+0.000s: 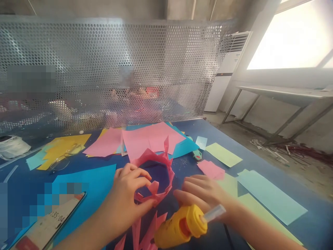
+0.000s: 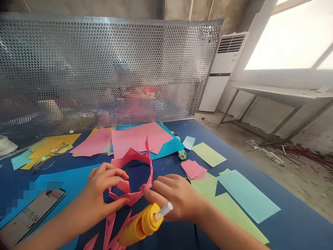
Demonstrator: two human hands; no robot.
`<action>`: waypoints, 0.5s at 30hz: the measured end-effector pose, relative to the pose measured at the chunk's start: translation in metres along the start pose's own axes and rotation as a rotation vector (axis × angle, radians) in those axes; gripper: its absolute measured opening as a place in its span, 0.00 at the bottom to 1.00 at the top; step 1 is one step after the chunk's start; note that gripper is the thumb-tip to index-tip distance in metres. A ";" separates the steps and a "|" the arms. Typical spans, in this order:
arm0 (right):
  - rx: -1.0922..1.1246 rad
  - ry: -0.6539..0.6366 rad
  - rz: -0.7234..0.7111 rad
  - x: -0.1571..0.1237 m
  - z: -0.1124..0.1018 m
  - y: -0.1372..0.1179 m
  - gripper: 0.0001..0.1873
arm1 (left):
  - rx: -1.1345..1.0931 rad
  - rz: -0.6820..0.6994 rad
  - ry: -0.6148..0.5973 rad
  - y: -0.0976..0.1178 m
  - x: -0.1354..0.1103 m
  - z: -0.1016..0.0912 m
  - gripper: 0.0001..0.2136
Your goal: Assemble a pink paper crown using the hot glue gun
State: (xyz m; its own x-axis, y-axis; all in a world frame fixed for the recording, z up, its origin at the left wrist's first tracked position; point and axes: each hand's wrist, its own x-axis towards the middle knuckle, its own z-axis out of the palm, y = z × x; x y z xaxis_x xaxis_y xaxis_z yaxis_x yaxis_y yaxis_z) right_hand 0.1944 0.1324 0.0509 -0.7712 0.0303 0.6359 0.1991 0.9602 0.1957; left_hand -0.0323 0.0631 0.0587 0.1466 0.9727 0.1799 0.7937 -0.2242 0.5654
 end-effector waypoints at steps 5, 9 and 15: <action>-0.009 0.005 -0.015 -0.002 0.002 0.001 0.20 | 0.039 0.058 -0.025 -0.001 -0.002 0.007 0.04; -0.018 -0.007 -0.017 -0.003 0.002 0.001 0.18 | 0.034 0.052 -0.021 -0.005 -0.001 0.004 0.05; -0.018 -0.009 -0.017 -0.003 0.001 0.000 0.18 | -0.006 0.010 -0.074 -0.004 0.003 -0.006 0.05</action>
State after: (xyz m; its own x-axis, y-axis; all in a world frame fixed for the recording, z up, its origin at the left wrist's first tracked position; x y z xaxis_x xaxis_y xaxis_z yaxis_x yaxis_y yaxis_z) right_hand 0.1964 0.1326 0.0484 -0.7799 0.0164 0.6257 0.1964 0.9556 0.2198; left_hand -0.0385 0.0666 0.0620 0.1973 0.9722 0.1258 0.7888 -0.2336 0.5686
